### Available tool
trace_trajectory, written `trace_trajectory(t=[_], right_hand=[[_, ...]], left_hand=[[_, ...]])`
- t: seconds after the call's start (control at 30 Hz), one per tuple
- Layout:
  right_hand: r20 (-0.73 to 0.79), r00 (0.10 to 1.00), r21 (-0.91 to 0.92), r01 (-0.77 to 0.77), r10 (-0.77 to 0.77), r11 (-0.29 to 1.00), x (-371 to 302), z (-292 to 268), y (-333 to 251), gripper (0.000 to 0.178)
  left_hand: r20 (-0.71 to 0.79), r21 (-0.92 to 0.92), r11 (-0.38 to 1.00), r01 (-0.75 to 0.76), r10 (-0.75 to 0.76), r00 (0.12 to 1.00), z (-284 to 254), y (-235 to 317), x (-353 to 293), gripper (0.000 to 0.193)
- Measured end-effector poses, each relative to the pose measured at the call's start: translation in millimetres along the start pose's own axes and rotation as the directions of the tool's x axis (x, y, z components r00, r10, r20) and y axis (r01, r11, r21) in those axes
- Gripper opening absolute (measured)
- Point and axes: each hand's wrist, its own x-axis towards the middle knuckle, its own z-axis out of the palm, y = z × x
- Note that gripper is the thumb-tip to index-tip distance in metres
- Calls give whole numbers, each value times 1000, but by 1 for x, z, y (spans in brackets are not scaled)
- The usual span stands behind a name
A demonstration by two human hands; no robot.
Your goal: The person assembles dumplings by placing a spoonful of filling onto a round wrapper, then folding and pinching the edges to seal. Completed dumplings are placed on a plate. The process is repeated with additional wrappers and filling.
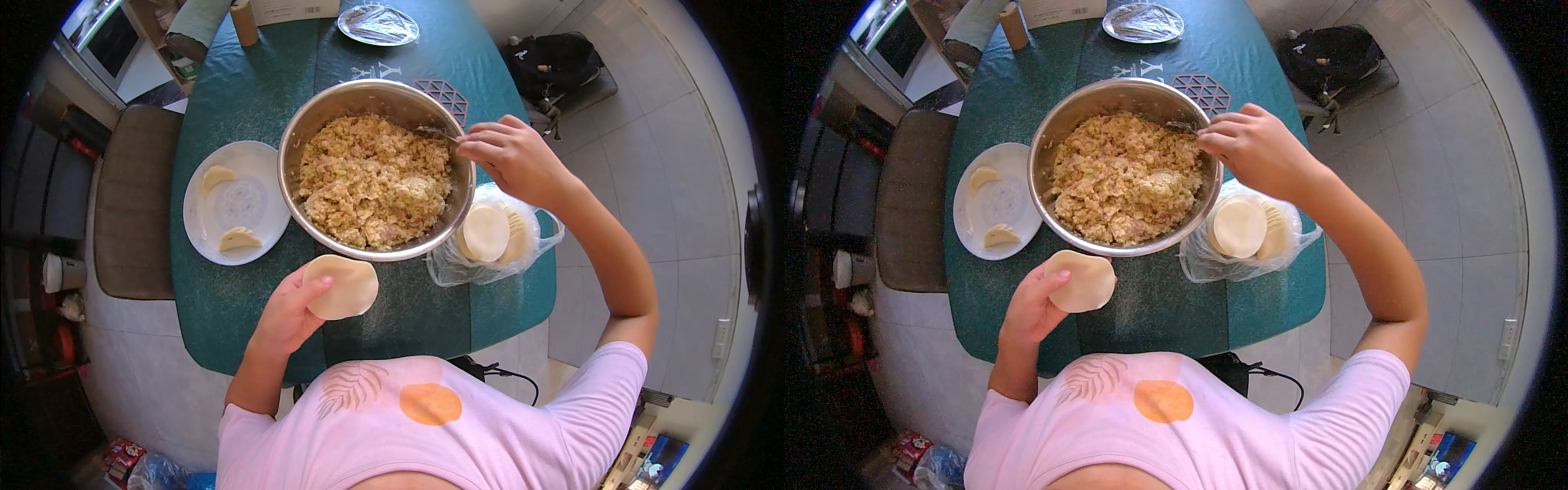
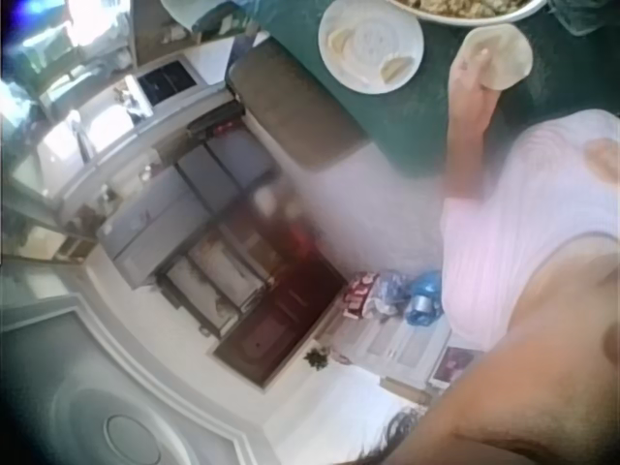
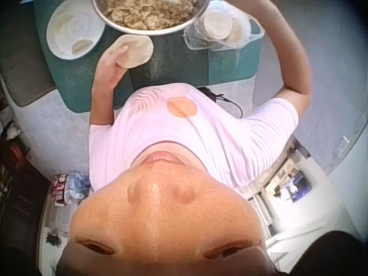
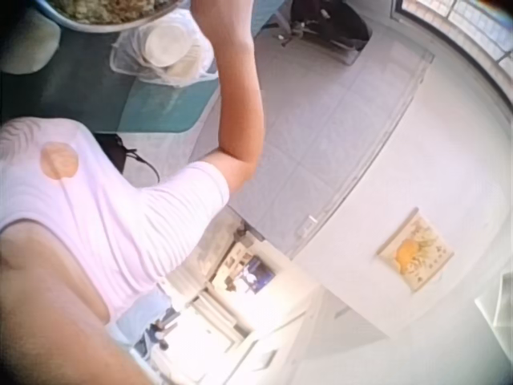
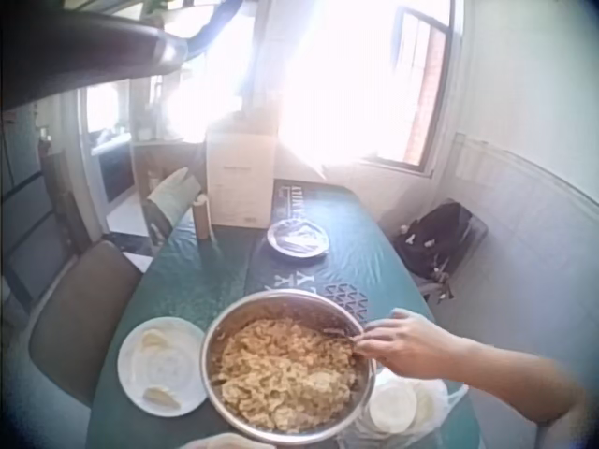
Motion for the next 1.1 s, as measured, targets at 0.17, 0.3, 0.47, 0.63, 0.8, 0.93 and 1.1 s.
trace_trajectory(t=[0.17,0.3,0.47,0.63,0.8,0.93,1.1], right_hand=[[-36,996,-1,-81,81,997,-31,5,-68,18],[-121,988,33,-94,98,995,-38,3,-96,21],[-200,976,57,-78,88,995,-8,-16,-42,22],[-104,993,4,-53,53,999,-2,-2,-7,18],[-141,990,0,-30,29,1000,-8,-1,-10,19],[2,995,8,-98,98,995,-18,-7,-29,19],[-145,985,70,-83,92,994,-20,-11,-62,14]], left_hand=[[51,-15,999,-34,34,998,0,-1,4,42],[34,14,999,-49,48,998,6,-2,4,42],[72,15,999,-46,45,996,5,-2,5,41],[78,7,999,-50,50,996,8,-2,4,40],[113,-46,999,-21,26,993,6,1,4,35],[69,0,999,-33,33,997,7,0,4,40],[67,3,998,-59,59,996,6,-3,5,40]])
